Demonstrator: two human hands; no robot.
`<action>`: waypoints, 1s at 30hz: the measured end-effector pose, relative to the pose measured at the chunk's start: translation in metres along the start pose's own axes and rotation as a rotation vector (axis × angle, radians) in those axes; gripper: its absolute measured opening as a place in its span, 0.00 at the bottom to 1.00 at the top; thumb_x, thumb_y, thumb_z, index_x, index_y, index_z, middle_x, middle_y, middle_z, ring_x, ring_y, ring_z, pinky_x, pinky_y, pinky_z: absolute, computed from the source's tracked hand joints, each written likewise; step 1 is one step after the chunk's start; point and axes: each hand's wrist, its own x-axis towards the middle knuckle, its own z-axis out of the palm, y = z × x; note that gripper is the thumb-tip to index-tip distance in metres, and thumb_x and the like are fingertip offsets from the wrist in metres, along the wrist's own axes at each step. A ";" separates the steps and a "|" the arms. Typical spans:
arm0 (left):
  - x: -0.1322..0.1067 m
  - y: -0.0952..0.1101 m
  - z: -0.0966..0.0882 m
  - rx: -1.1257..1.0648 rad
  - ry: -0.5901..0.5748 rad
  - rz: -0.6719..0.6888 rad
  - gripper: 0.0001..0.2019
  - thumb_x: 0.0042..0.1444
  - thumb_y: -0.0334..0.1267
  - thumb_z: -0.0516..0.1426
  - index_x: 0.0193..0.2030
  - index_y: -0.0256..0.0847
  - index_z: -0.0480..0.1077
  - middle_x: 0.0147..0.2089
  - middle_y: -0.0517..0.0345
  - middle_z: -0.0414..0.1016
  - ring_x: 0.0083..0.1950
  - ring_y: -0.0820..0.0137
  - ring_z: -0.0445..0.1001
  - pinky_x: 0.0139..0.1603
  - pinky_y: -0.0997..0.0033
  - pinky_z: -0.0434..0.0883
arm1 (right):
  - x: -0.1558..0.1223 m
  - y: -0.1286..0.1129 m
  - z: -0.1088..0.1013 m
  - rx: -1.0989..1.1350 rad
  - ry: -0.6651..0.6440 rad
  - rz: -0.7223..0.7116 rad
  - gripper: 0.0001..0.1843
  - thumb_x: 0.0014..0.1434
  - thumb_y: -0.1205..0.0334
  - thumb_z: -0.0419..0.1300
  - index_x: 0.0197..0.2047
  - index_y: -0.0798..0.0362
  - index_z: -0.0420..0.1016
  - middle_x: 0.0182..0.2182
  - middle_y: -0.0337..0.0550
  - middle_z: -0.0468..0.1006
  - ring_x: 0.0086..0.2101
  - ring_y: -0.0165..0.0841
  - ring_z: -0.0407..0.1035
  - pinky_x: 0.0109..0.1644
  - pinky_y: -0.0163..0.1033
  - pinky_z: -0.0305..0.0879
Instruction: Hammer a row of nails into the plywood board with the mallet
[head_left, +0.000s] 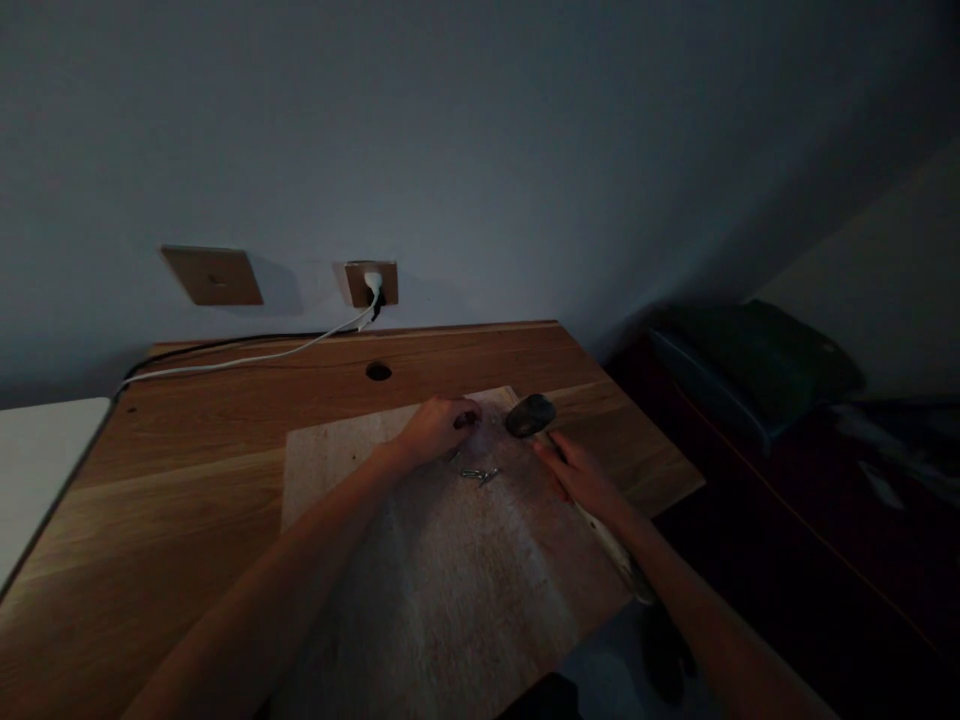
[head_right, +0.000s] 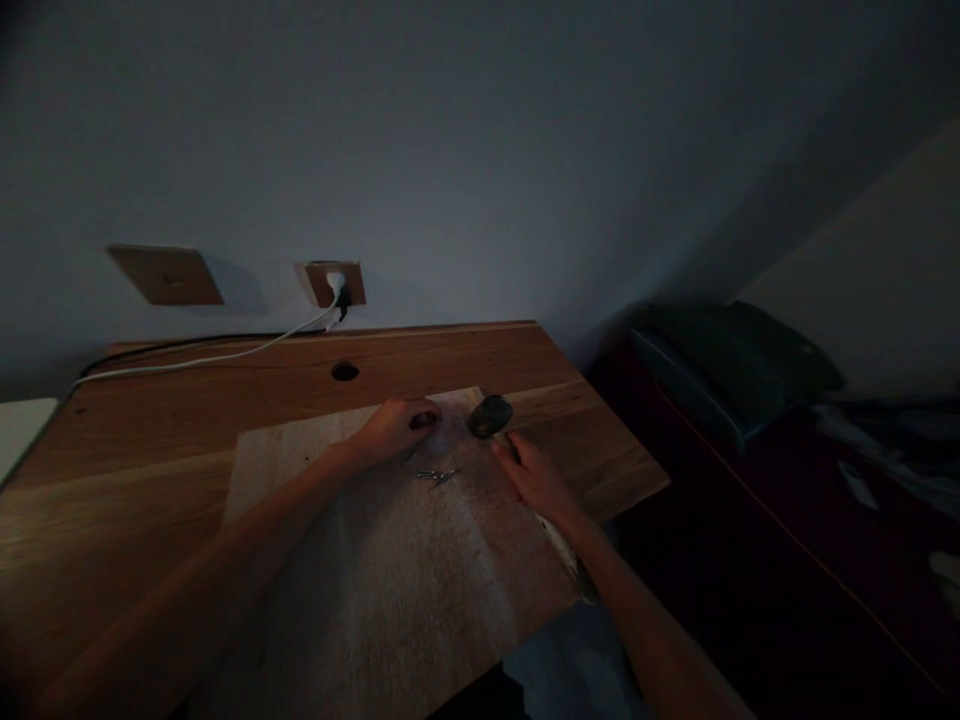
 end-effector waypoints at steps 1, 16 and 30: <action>0.000 0.000 0.000 -0.008 -0.003 -0.008 0.12 0.57 0.27 0.60 0.46 0.39 0.79 0.40 0.53 0.82 0.39 0.66 0.79 0.45 0.67 0.74 | 0.000 -0.001 0.000 -0.008 -0.003 0.001 0.19 0.68 0.41 0.52 0.38 0.49 0.65 0.14 0.29 0.63 0.15 0.30 0.61 0.22 0.34 0.56; 0.003 0.000 0.000 -0.047 0.022 -0.059 0.20 0.55 0.28 0.61 0.56 0.40 0.73 0.41 0.56 0.83 0.37 0.69 0.80 0.41 0.71 0.74 | -0.002 -0.022 -0.002 0.143 -0.089 -0.058 0.20 0.67 0.40 0.53 0.37 0.49 0.63 0.17 0.28 0.64 0.14 0.28 0.61 0.19 0.33 0.56; 0.002 0.003 -0.003 -0.037 0.039 -0.026 0.26 0.52 0.23 0.61 0.59 0.41 0.71 0.42 0.58 0.84 0.39 0.69 0.81 0.42 0.73 0.74 | 0.004 -0.058 0.009 -0.123 -0.112 -0.172 0.11 0.72 0.54 0.52 0.38 0.50 0.65 0.17 0.33 0.67 0.16 0.30 0.65 0.24 0.35 0.59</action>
